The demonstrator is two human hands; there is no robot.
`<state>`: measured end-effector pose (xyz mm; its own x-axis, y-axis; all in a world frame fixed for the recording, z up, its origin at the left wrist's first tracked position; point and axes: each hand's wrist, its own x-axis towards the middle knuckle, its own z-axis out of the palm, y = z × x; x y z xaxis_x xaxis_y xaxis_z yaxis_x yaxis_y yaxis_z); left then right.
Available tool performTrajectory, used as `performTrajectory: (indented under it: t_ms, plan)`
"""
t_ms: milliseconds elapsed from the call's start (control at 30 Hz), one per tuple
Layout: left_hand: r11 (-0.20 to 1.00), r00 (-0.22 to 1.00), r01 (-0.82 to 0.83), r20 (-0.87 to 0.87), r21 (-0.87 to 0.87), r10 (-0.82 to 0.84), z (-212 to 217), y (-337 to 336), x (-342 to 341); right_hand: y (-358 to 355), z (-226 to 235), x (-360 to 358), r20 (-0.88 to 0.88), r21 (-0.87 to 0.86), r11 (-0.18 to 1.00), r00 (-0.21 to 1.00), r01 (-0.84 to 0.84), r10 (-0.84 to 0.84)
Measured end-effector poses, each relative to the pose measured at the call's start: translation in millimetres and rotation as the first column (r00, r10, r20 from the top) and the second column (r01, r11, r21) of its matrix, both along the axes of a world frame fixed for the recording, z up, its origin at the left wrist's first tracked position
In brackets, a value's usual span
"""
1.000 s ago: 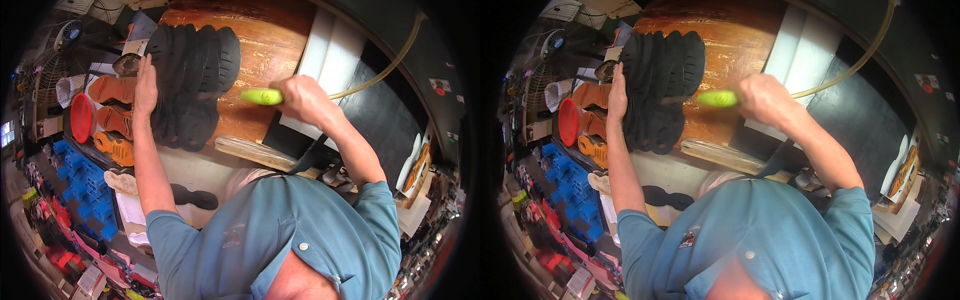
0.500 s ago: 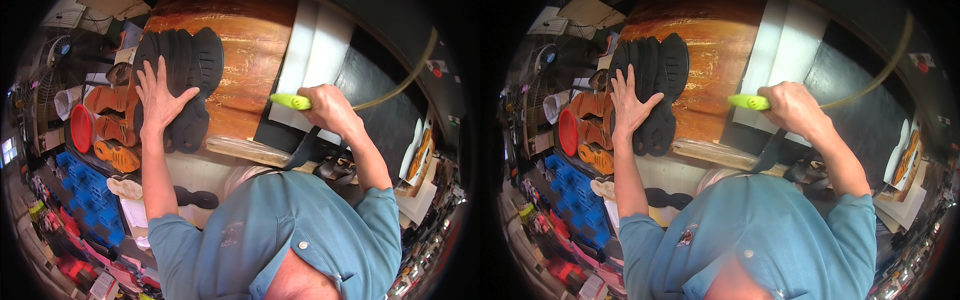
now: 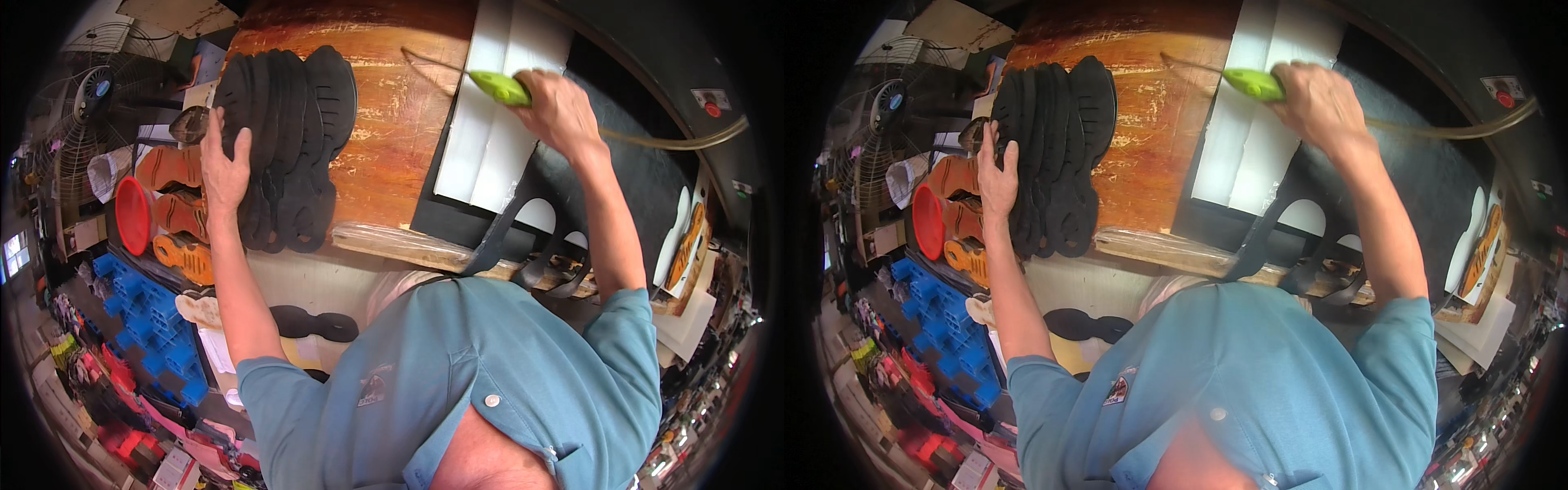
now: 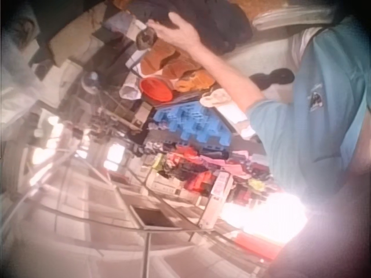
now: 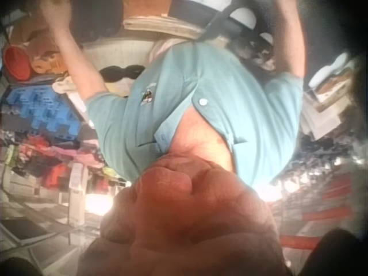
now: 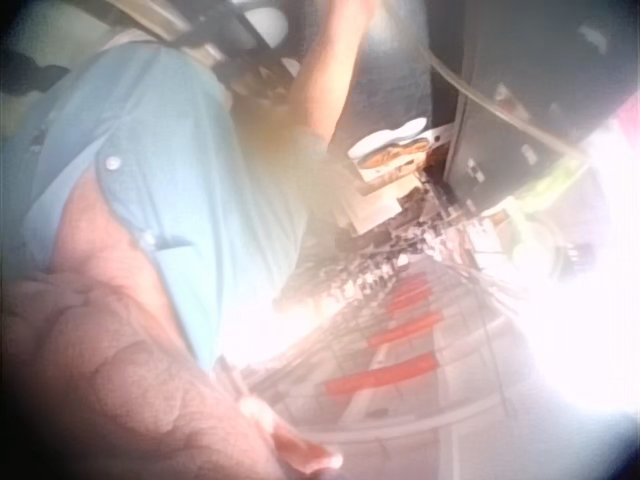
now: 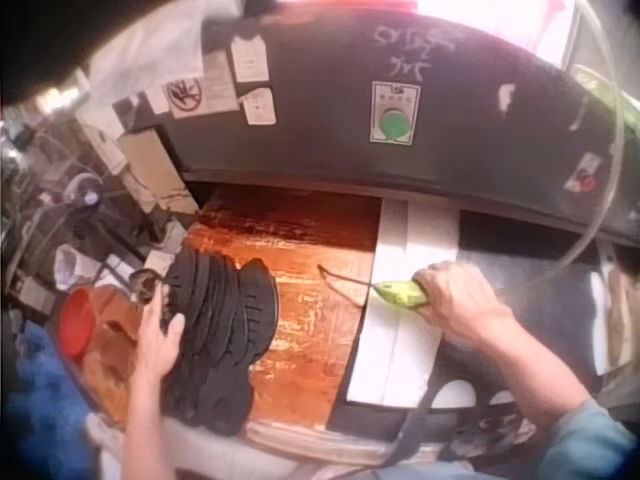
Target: The person uses a green air nozzle to blow air onto a stack of black shoe insoles, then separates and inspects them by hand. The person repeats this process on multiple insoles, turning them over and blowing air into the grooves before stacking them on the workbench.
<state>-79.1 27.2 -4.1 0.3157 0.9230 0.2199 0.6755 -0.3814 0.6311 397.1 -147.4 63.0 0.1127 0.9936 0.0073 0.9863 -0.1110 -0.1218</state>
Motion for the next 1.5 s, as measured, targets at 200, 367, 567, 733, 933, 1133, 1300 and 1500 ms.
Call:
performTrajectory:
  t_ms: [200, 367, 567, 733, 933, 1133, 1300, 1500]
  plan:
    - [0.991, 0.96, -0.015, -0.276, 0.136, 0.052, -32.3, 11.3, -7.0, 46.7, -5.3, -40.0, -0.007, 0.523, 0.801, 0.938, -0.292, 0.346]
    - [0.998, 0.994, -0.012, -0.111, 0.068, 0.019, -30.1, 16.1, -13.8, 61.5, -36.9, -144.9, -0.861, -0.19, 0.982, 0.485, -0.02, -0.156]
    - [0.995, 0.997, -0.064, 0.043, -0.078, 0.068, -20.5, 7.9, -11.0, 88.0, -49.8, -186.0, -0.956, -0.278, 0.932, 0.026, 0.233, -0.291]
    - [0.944, 0.907, -0.059, 0.377, -0.325, 0.186, -8.6, -6.7, 1.2, 102.3, -38.1, -185.8, -0.853, -0.493, 0.87, 0.192, 0.004, -0.485]
    - [0.881, 0.869, -0.135, 0.372, -0.454, 0.325, 4.1, -23.3, 9.9, 89.3, -43.3, -229.0, -0.903, -0.121, 0.989, 0.422, -0.08, -0.076]
    - [0.831, 0.77, -0.073, 0.498, -0.551, 0.398, 16.0, -37.5, 38.2, 77.7, -58.5, -261.8, -0.958, -0.184, 0.973, -0.248, 0.137, -0.147]
    - [0.797, 0.708, 0.078, 0.596, -0.599, 0.379, 56.5, -61.0, 50.0, 51.4, -9.5, -246.4, -0.972, -0.076, 0.99, -0.23, 0.121, -0.047]
    - [0.77, 0.724, 0.298, 0.66, -0.564, 0.202, 94.6, -119.7, 76.0, -11.0, 70.4, -185.9, -0.962, -0.154, 0.988, -0.231, 0.02, -0.145]
